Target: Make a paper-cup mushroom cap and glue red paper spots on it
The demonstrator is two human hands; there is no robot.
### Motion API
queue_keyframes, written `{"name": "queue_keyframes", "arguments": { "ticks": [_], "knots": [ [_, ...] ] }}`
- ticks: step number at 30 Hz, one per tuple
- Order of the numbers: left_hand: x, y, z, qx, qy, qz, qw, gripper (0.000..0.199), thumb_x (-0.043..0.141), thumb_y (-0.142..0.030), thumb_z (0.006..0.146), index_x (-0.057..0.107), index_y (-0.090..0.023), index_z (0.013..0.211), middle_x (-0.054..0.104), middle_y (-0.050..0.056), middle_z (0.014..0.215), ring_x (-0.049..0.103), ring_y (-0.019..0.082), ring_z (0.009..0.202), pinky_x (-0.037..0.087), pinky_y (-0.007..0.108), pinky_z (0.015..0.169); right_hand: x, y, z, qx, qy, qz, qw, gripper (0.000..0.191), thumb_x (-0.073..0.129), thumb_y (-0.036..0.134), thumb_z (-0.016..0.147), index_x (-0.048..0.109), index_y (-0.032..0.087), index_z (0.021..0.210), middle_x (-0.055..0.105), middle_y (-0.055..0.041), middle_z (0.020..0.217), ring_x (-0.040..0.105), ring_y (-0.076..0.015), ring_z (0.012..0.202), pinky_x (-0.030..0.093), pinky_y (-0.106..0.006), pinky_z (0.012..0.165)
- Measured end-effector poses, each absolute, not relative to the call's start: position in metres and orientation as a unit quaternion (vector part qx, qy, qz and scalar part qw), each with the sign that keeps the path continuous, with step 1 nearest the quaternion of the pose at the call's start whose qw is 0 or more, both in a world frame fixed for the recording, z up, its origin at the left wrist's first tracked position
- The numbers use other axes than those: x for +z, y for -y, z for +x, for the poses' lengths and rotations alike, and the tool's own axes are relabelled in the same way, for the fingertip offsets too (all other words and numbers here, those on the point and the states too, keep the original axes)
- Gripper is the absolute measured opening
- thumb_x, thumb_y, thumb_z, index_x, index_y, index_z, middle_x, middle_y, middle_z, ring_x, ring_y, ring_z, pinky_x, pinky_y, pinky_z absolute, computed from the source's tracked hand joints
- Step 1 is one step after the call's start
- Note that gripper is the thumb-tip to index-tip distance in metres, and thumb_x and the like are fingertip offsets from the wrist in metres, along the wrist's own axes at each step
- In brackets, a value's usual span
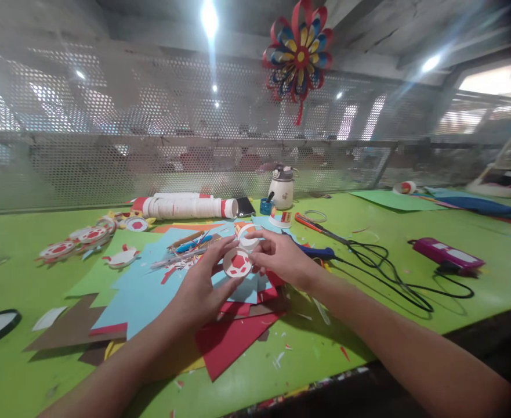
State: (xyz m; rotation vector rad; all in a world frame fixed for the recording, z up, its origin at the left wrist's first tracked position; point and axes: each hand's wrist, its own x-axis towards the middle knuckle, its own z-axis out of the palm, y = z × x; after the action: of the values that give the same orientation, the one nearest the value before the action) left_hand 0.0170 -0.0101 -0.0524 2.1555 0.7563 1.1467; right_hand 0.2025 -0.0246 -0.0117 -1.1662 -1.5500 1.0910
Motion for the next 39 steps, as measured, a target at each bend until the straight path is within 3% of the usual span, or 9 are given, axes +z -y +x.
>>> {"name": "queue_keyframes", "arguments": {
  "ticks": [6, 13, 22, 26, 39],
  "knots": [
    [-0.054, 0.008, 0.017, 0.429, -0.307, 0.804, 0.275, 0.058, 0.059, -0.026, 0.082, 0.036, -0.020, 0.135, 0.049, 0.013, 0.135, 0.053, 0.023, 0.120, 0.048, 0.039, 0.097, -0.013, 0.025, 0.197, 0.459, 0.598, -0.457, 0.471, 0.033, 0.060, 0.007, 0.072, 0.054, 0.015, 0.103, 0.058, 0.0063, 0.058, 0.053, -0.0086, 0.050, 0.047, -0.024, 0.052],
    [-0.054, 0.005, 0.018, 0.403, -0.383, 0.797, 0.233, 0.057, 0.064, -0.027, 0.074, 0.046, -0.016, 0.127, 0.053, 0.017, 0.132, 0.054, 0.028, 0.118, 0.047, 0.046, 0.095, -0.023, 0.021, 0.195, 0.465, 0.596, -0.454, 0.472, 0.032, 0.061, 0.007, 0.069, 0.055, 0.015, 0.099, 0.058, 0.0066, 0.058, 0.054, -0.0080, 0.048, 0.049, -0.024, 0.052],
    [-0.049, 0.005, 0.017, 0.410, -0.368, 0.797, 0.248, 0.043, 0.065, -0.025, 0.073, 0.049, -0.018, 0.112, 0.063, 0.010, 0.109, 0.063, 0.023, 0.097, 0.052, 0.041, 0.082, -0.027, 0.017, 0.199, 0.451, 0.603, -0.462, 0.469, 0.024, 0.064, 0.016, 0.077, 0.058, 0.016, 0.100, 0.061, 0.0027, 0.061, 0.059, -0.0100, 0.053, 0.051, -0.025, 0.051],
    [-0.049, 0.006, 0.017, 0.400, -0.356, 0.811, 0.235, 0.043, 0.065, -0.027, 0.075, 0.048, -0.018, 0.114, 0.061, 0.010, 0.112, 0.061, 0.022, 0.099, 0.052, 0.040, 0.084, -0.025, 0.015, 0.203, 0.442, 0.607, -0.462, 0.471, 0.016, 0.059, 0.022, 0.083, 0.059, 0.015, 0.098, 0.063, 0.0007, 0.064, 0.060, -0.0104, 0.058, 0.051, -0.025, 0.055],
    [-0.055, 0.005, 0.017, 0.395, -0.331, 0.833, 0.201, 0.047, 0.062, -0.027, 0.077, 0.048, -0.020, 0.121, 0.059, 0.012, 0.121, 0.058, 0.026, 0.108, 0.051, 0.044, 0.085, -0.024, 0.017, 0.203, 0.468, 0.620, -0.421, 0.469, 0.027, 0.068, 0.017, 0.074, 0.059, 0.015, 0.098, 0.063, 0.0040, 0.062, 0.057, -0.0089, 0.053, 0.049, -0.026, 0.056]
  ]
}}
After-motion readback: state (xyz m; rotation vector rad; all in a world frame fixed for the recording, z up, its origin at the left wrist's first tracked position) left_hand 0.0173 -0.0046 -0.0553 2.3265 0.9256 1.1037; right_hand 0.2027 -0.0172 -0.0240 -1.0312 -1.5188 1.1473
